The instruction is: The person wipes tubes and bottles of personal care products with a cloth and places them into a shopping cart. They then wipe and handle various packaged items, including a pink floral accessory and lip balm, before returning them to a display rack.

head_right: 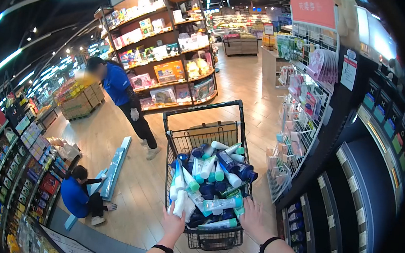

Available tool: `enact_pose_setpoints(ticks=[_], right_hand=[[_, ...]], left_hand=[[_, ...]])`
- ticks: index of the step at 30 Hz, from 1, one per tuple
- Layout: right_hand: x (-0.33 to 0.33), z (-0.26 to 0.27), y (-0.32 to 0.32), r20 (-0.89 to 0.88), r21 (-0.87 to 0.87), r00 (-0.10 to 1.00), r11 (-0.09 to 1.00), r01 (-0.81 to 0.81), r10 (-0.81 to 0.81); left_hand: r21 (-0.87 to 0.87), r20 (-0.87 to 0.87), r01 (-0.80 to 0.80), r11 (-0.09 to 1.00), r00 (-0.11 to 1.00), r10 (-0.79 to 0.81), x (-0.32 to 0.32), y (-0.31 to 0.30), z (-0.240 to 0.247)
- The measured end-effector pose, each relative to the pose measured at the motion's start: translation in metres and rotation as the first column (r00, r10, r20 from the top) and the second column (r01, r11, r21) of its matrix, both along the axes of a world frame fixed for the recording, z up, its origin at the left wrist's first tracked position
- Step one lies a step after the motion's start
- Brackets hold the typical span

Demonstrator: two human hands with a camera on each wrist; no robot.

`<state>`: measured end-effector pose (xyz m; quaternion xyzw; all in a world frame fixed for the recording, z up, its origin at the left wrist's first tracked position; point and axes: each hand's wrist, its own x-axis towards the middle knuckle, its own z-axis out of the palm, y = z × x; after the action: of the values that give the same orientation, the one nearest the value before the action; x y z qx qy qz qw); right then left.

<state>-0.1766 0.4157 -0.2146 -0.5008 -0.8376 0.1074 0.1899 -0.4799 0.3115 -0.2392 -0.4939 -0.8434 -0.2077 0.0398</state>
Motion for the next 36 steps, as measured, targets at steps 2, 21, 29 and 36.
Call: enact_pose_setpoints(ticks=[2, 21, 29, 36], right_hand=[[-0.008, -0.002, 0.020, 0.022, 0.043, 1.000, 0.999, 0.012, -0.012], [-0.026, 0.011, 0.191, -0.062, 0.017, 0.997, 0.999, 0.042, -0.041], [-0.023, 0.001, 0.275, -0.069, -0.005, 0.997, 0.999, 0.039, -0.040], [-0.031, 0.006, 0.355, -0.002, -0.029, 0.997, 0.997, 0.074, -0.074]], left_hand=[[-0.054, 0.013, 0.013, 0.998, 1.000, -0.012, -0.003, 0.015, 0.005], [0.059, 0.030, -0.027, 0.998, 0.999, 0.025, -0.025, 0.189, -0.013], [0.047, 0.094, 0.021, 0.999, 0.995, -0.025, -0.025, 0.274, 0.008], [0.101, 0.229, 0.102, 0.990, 0.965, -0.123, -0.032, 0.362, 0.030]])
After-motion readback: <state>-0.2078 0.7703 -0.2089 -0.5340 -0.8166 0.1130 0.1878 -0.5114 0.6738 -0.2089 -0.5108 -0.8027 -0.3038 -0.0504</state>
